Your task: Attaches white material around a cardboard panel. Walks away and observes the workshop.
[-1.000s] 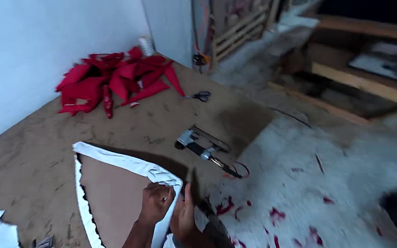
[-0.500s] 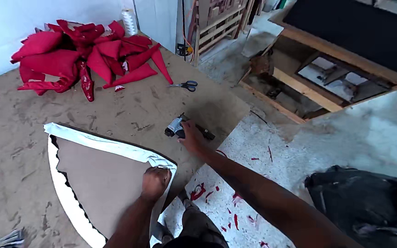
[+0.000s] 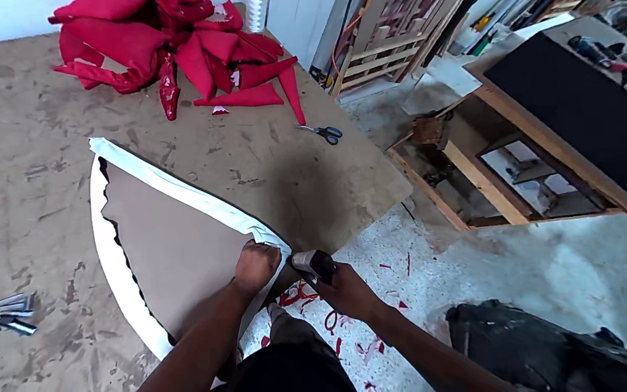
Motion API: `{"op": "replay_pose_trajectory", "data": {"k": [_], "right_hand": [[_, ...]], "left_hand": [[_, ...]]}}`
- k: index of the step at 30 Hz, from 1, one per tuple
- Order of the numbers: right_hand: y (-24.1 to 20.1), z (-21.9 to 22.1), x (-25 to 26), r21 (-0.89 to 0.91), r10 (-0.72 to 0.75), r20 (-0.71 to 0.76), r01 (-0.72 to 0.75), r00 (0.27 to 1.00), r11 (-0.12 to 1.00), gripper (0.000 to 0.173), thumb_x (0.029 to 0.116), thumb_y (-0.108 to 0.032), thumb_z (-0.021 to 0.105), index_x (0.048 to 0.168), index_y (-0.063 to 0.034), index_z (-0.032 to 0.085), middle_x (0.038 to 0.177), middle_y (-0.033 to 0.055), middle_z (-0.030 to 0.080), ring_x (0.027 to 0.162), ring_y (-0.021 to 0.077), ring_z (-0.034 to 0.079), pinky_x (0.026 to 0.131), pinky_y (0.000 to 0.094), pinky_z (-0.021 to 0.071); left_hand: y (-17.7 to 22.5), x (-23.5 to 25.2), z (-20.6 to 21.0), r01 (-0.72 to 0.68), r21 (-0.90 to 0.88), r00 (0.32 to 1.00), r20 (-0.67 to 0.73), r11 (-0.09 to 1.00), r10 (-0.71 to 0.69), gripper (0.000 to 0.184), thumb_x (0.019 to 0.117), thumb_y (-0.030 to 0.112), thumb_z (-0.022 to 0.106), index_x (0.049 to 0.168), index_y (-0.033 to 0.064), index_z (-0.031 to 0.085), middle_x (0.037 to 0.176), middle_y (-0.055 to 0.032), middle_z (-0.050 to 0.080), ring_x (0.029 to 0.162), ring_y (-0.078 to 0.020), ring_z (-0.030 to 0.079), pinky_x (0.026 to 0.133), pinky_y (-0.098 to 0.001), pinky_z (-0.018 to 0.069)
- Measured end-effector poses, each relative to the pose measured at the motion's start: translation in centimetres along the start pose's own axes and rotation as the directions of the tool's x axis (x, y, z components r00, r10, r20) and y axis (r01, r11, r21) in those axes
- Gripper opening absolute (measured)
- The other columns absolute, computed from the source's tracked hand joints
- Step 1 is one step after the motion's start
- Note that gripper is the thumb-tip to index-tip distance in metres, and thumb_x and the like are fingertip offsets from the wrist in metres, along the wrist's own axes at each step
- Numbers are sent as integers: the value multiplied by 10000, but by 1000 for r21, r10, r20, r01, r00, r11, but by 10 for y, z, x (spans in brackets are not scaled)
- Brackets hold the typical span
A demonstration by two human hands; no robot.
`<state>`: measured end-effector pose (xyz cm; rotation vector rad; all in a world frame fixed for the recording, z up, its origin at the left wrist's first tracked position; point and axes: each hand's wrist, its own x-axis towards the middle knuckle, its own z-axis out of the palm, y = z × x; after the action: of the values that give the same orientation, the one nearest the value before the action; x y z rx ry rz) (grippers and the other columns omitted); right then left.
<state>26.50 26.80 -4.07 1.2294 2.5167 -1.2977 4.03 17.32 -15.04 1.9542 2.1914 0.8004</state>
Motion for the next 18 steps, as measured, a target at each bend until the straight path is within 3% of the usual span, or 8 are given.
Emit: {"op": "replay_pose_trajectory", "data": {"k": [6, 11, 18], "right_hand": [[-21, 2, 3, -131, 92, 81, -81, 992, 988, 272, 960, -369, 616, 1058, -124, 681, 872, 56, 693, 804, 192, 690, 766, 447, 578], [-27, 16, -13, -76, 14, 92, -7, 996, 997, 277, 939, -288, 639, 1151, -111, 663, 940, 73, 709, 875, 208, 701, 813, 463, 580], [-22, 32, -27, -101, -58, 170, 76, 984, 992, 255, 918, -277, 637, 1110, -109, 652, 921, 83, 695, 862, 235, 693, 798, 485, 571]], "left_hand": [[5, -2, -3, 50, 9, 990, 131, 999, -51, 415, 1024, 324, 481, 715, 117, 664, 712, -28, 701, 772, -191, 720, 826, -441, 577], [3, -1, -2, 23, 24, 997, 76, 999, -25, 436, 1024, 325, 493, 666, 117, 631, 675, -20, 682, 730, -178, 707, 783, -426, 573], [4, -2, 4, 12, 29, 1000, 19, 1000, -13, 463, 1018, 322, 496, 604, 126, 567, 613, -9, 632, 665, -169, 678, 718, -413, 569]]}}
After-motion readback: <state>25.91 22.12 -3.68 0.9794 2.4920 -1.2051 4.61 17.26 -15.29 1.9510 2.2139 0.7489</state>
